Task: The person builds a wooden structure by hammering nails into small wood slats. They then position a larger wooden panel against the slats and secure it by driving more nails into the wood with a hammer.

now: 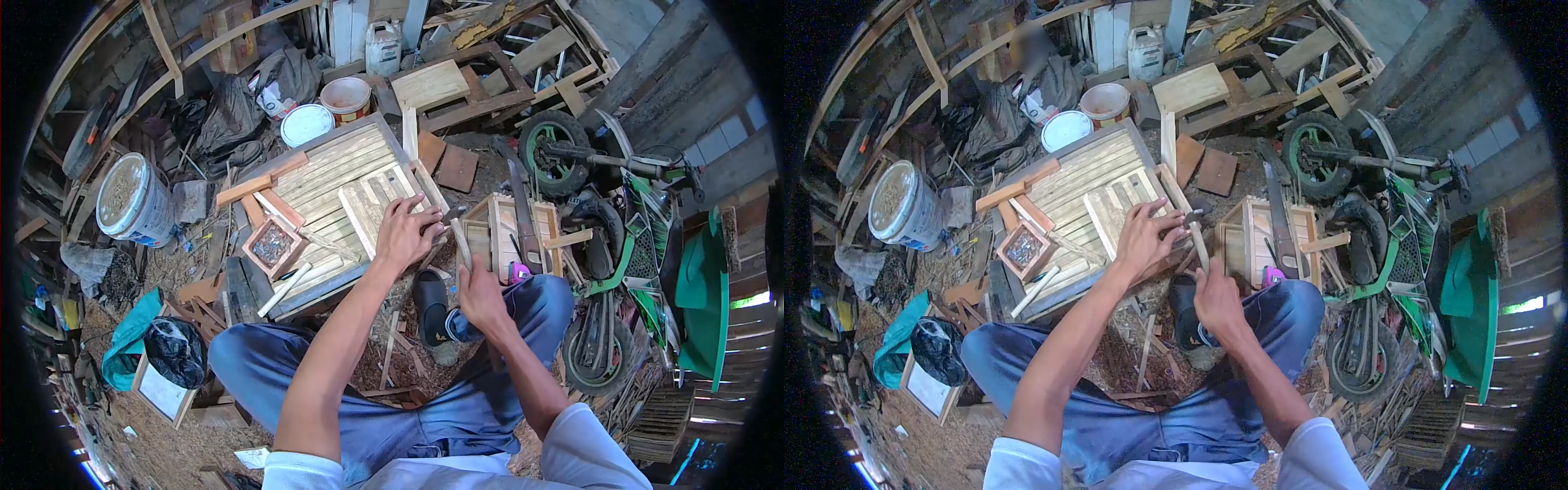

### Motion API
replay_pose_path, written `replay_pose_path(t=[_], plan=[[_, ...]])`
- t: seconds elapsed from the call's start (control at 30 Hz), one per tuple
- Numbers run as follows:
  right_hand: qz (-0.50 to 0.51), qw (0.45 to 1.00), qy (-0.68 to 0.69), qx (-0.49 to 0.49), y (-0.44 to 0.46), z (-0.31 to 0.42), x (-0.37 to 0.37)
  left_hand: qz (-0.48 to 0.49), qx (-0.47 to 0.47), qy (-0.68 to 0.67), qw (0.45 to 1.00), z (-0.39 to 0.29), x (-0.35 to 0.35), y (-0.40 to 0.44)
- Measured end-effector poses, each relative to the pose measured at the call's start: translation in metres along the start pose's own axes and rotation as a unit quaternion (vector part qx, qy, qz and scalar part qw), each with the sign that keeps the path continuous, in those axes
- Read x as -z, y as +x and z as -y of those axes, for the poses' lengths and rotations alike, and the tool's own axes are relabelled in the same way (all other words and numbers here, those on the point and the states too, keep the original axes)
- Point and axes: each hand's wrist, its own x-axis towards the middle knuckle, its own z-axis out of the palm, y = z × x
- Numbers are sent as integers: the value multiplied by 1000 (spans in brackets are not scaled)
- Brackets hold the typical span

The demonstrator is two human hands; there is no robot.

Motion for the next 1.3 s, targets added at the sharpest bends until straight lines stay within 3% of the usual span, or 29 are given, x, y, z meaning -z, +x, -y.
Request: replay_pose_path(t=[0.17, 0.27, 0.37, 0.47, 0.6, 0.7, 0.8, 0.93, 1.3], plan=[[-59, 998, 22, 17, -8, 18, 7, -20, -1, -4, 1000, -1, -2, 0], [-6, 999, -18, 36, 2, -5, -2, -14, -4, 6, 1000, -1, -2, 0], [-17, 998, 65, -10, -10, 28, 19, -20, -11, 4, 1000, 4, -5, 1], [25, 999, -12, -20, -4, 8, 0, -21, -16, 7, 1000, 2, -4, -2], [8, 1000, 4, -23, -5, 23, 17, -10, 8, 16, 1000, -6, 5, 0], [-63, 995, 78, 26, -12, 35, 28, -18, -21, -2, 1000, 3, -3, 1], [-52, 993, 102, -23, -9, 26, 31, -16, -28, 23, 999, 2, -4, -1], [-72, 995, 71, 17, -10, 5, 14, -19, -19, 47, 999, -3, -7, 0], [12, 995, 80, -49, -16, 12, 8, -67, 34, -42, 996, -5, -9, -1]])
